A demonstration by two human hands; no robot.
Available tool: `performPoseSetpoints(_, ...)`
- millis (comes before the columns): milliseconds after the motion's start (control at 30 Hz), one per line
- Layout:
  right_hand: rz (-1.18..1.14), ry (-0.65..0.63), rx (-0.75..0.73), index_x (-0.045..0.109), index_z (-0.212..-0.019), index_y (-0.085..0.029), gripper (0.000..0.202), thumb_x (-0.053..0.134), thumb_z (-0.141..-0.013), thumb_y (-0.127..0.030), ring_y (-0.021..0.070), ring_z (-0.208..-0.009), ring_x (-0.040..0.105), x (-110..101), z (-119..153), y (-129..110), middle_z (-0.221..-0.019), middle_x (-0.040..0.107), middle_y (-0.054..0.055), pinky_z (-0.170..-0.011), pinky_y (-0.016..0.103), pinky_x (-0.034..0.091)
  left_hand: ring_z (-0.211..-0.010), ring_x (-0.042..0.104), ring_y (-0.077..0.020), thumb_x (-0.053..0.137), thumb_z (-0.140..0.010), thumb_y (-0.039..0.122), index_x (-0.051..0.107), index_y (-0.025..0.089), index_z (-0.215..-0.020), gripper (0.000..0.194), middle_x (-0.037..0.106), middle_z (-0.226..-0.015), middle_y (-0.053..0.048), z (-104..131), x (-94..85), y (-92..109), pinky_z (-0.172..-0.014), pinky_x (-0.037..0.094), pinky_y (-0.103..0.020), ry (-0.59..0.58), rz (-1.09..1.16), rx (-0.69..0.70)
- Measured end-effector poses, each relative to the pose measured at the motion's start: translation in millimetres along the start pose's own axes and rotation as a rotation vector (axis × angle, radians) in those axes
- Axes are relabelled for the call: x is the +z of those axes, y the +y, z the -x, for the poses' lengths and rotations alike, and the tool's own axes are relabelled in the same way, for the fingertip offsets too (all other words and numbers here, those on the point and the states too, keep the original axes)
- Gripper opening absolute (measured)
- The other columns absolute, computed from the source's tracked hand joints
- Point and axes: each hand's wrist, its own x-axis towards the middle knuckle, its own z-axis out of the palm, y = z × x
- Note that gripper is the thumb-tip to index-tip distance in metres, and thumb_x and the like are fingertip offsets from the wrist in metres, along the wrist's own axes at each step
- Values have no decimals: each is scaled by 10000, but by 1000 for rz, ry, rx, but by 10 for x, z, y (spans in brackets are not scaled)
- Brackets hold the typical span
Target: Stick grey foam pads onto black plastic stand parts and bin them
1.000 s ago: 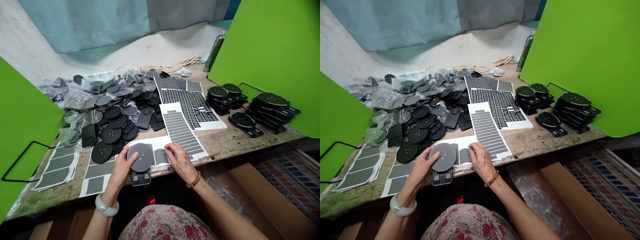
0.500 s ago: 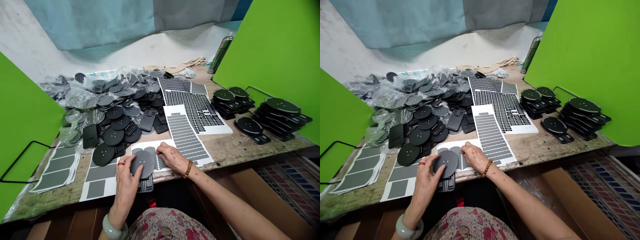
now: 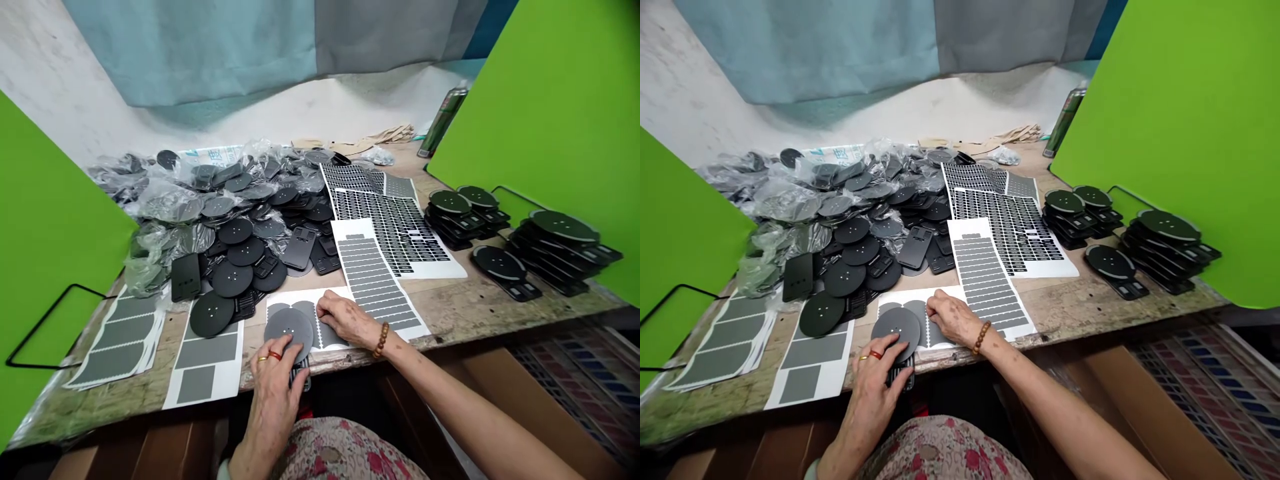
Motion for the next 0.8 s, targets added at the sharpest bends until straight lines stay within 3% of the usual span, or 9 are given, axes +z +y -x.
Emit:
performPoseSetpoints(133,-7,-28,-7,467,-734,-180,141,472,-802,-57,121,-701,445,-20,-9,-2,-788,453,1,-652,239,340,-1095,518,-273,539,-830,203,584,226,-1117,291,609,-1170,-93,-4,-17,-5,-930,386,-472,-4,9,4)
performPoseSetpoints(300,-15,-4,12,480,-821,-184,128,506,-788,-63,133,-756,463,-19,-1,3,-851,473,12,-698,255,357,-1063,546,-269,539,-830,217,612,228,-1059,241,639,-1119,-92,-61,-74,-17,-900,408,-466,-7,36,-8)
performPoseSetpoints(400,-7,-3,7,468,-780,-187,126,488,-799,-64,130,-739,454,5,5,14,-826,459,6,-681,251,353,-1052,554,-262,535,-833,205,610,224,-1046,227,649,-1099,-86,-109,-97,-37,-902,411,-463,-1,48,-12)
performPoseSetpoints(667,-33,15,9,467,-844,-193,140,503,-795,-67,140,-777,467,7,23,27,-871,472,14,-717,266,366,-1008,569,-260,553,-822,194,618,197,-1005,194,657,-1057,-86,-159,-76,-82,-881,429,-468,-22,20,18)
performPoseSetpoints(800,-40,0,8,470,-787,-190,120,480,-810,-74,131,-739,457,-12,33,6,-832,463,8,-682,257,359,-1011,563,-268,562,-818,188,609,195,-1010,197,653,-1056,-86,-161,-66,-75,-873,427,-471,-27,8,19)
